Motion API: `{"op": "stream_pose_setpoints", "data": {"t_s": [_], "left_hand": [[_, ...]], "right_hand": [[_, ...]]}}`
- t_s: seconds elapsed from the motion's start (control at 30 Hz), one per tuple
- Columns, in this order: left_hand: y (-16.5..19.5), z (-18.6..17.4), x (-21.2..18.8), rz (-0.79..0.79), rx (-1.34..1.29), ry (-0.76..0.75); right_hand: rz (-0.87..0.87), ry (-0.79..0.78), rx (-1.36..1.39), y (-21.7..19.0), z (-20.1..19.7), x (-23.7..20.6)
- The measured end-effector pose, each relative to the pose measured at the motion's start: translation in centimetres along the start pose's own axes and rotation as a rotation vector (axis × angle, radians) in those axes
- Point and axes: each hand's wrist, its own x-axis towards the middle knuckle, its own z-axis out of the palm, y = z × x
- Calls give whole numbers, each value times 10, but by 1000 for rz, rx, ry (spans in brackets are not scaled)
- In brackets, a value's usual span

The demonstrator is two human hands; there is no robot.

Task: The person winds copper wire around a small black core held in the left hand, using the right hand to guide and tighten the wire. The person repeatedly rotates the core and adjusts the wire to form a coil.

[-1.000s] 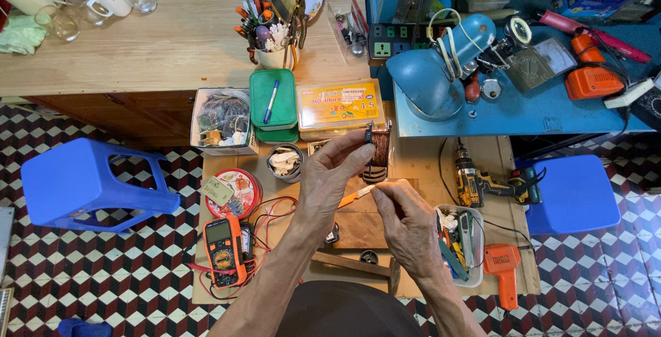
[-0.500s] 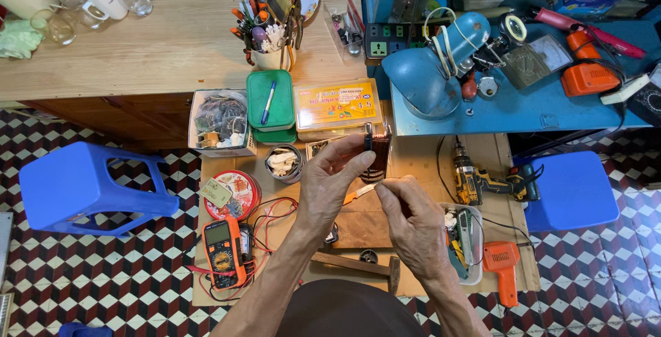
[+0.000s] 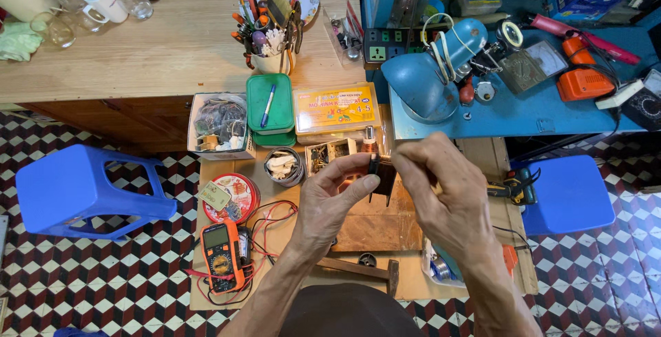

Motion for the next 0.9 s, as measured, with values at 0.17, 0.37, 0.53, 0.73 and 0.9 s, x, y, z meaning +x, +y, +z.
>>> {"op": "stream_pose_setpoints", "data": {"t_s": [0.17, 0.37, 0.53, 0.73, 0.9], "left_hand": [[-2, -1, -9, -97, -48, 96], [-4, -1, -8, -124, -74, 145], [-4, 0, -6, -127, -61, 162], [-5, 0, -6, -104, -38, 164], [-5, 0, -5, -121, -7, 182]], "right_hand": [[-11, 6, -36, 14, 16, 21], [-3, -6, -18, 28, 27, 21], [7, -12, -22, 36, 32, 24], [30, -27, -18, 37, 37, 24], [18, -11, -9, 43, 39, 23]]}}
